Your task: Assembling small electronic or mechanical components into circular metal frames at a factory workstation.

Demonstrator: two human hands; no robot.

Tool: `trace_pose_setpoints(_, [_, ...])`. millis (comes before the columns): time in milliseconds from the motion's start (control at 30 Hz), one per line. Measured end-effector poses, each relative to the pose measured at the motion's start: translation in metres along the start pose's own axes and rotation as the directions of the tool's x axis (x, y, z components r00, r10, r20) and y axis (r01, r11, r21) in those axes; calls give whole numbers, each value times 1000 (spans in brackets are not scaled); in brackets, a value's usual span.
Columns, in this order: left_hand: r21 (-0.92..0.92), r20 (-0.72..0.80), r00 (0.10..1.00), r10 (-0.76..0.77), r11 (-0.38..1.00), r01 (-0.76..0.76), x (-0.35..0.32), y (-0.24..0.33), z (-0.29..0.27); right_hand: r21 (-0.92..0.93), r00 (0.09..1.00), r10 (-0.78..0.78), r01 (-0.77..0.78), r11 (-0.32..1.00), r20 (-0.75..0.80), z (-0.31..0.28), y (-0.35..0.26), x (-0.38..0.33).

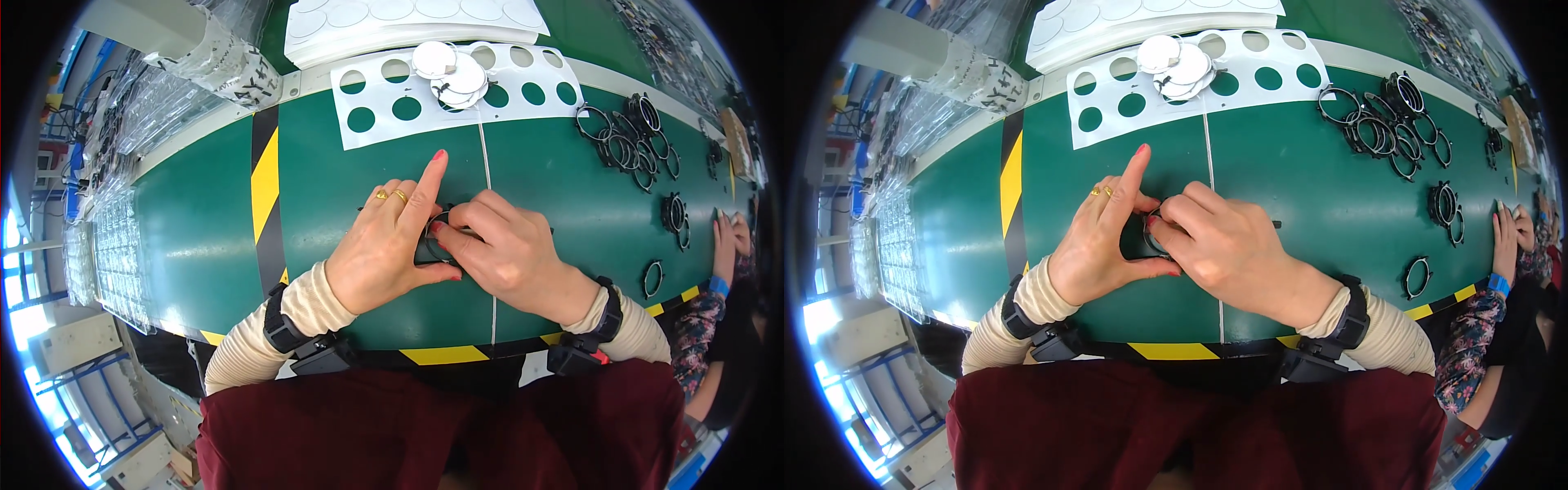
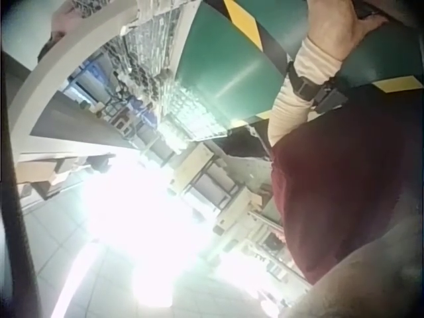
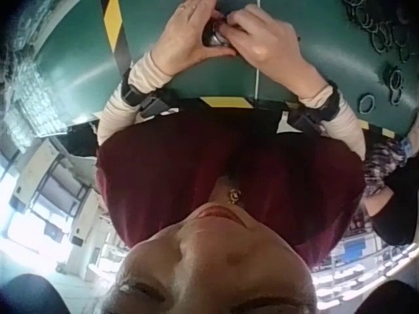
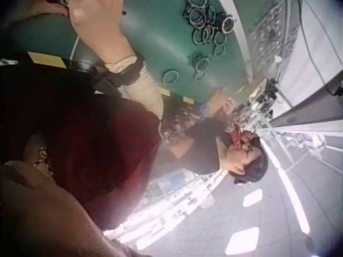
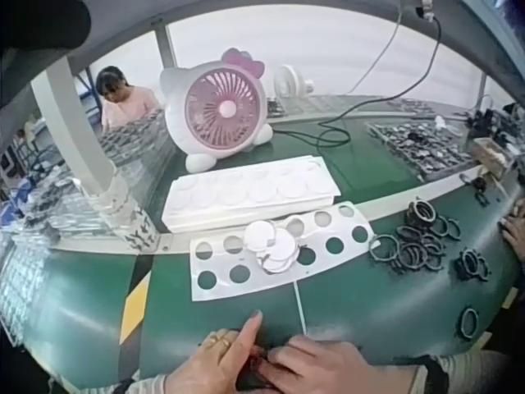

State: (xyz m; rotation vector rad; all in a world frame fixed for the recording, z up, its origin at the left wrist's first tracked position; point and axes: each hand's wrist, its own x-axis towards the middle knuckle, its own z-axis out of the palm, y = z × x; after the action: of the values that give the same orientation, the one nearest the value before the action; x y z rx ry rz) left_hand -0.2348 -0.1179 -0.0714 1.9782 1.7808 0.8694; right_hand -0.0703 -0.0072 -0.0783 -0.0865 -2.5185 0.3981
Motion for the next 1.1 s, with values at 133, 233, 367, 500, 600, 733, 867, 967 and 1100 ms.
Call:
trace_pose_setpoints(133, [13, 9, 999, 33, 999, -33, -1, 1, 3, 61, 998, -55, 54, 997, 16, -4, 2, -6])
trace_pose_setpoints(233, [14, 15, 1000, 20, 1000, -21, -2, 2, 4, 22, 1000, 18, -18, 1000, 0, -3, -6, -7])
trace_pose_setpoints(367, [30, 26, 999, 19, 999, -19, -3, 5, 5, 13, 997, 65, -65, 998, -31, 0, -6, -8])
trace_pose_setpoints(500, [23, 43, 999, 24, 999, -25, -3, 7, 5, 8, 999, 24, -24, 1000, -39, 0, -1, -8])
trace_pose_setpoints(600, [16, 45, 998, 40, 999, -41, -3, 6, 6, 17, 999, -14, 14, 1000, -36, 2, 1, -8])
trace_pose_setpoints(733, [7, 44, 997, 71, 997, -71, -4, 3, 5, 54, 998, -61, 62, 997, -19, 4, 5, -7])
trace_pose_setpoints(867, [-12, 59, 994, 89, 996, -88, -4, 1, 4, 94, 992, -120, 117, 989, 29, -1, 10, -3])
trace_pose_setpoints(967, [-21, 61, 990, 126, 992, -125, -3, 0, 5, 121, 984, -163, 154, 981, 66, -4, 12, -5])
trace_pose_setpoints(1100, [-36, 51, 992, 115, 993, -113, -3, 3, 5, 162, 979, -189, 176, 971, 74, -6, 10, -8])
